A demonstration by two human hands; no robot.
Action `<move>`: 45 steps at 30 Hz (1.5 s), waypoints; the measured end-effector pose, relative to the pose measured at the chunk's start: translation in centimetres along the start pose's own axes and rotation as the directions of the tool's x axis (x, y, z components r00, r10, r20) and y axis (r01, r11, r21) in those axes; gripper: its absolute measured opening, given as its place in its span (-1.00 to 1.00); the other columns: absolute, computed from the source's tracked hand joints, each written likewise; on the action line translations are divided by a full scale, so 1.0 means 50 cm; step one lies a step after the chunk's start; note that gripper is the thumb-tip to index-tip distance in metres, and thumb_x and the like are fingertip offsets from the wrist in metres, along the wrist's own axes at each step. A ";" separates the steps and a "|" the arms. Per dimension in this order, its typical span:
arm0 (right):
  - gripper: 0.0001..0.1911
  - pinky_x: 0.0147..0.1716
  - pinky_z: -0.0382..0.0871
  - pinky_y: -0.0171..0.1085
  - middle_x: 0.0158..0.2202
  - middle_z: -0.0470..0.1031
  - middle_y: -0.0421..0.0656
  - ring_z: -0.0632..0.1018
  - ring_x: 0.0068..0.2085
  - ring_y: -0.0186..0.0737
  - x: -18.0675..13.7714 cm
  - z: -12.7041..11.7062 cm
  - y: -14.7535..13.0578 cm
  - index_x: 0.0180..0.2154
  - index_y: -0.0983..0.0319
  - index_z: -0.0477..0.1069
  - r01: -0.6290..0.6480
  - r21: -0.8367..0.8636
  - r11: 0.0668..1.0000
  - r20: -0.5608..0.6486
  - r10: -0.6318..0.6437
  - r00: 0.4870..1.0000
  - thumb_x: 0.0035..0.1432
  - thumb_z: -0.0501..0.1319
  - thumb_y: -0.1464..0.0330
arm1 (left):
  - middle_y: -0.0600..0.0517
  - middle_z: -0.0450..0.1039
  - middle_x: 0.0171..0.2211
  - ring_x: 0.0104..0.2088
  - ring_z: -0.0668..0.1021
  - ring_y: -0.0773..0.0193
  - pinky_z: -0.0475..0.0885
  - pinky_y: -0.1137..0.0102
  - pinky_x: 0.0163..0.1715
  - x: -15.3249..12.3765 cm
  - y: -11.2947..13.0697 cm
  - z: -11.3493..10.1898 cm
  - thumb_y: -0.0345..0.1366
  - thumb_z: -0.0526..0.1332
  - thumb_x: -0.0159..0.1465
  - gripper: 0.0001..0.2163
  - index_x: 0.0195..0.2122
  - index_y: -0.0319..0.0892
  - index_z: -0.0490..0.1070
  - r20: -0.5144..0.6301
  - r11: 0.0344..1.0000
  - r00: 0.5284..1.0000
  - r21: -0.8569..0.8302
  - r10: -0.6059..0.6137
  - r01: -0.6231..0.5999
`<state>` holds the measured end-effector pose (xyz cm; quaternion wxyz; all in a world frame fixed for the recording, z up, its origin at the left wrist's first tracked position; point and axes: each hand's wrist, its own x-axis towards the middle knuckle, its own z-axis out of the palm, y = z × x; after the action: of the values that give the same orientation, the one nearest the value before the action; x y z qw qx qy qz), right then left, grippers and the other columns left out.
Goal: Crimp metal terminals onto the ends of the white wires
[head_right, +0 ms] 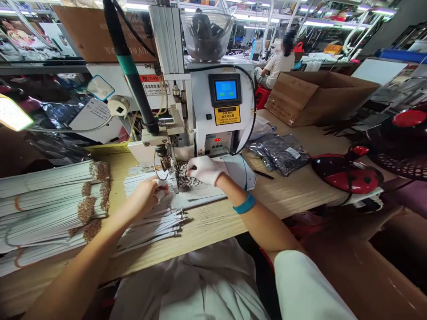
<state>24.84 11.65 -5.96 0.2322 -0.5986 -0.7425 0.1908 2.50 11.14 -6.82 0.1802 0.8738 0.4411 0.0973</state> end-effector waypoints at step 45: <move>-0.79 -0.82 0.02 -0.53 -0.65 0.27 -0.33 0.26 -0.72 -0.52 -0.010 0.046 -0.046 -0.41 0.28 0.27 -0.406 0.859 0.311 0.403 0.079 0.912 -0.17 0.26 0.48 | 0.11 0.30 -0.67 -0.55 0.34 0.34 0.22 0.48 -0.55 0.025 -0.008 -0.024 -0.11 0.19 0.01 -0.74 -0.55 -0.25 0.39 0.063 0.809 0.989 -0.570 -0.132 0.145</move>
<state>21.78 10.68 -6.61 0.3879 -0.4309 -0.4259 0.6946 2.54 12.63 -5.88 0.4456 0.7456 0.4520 0.2030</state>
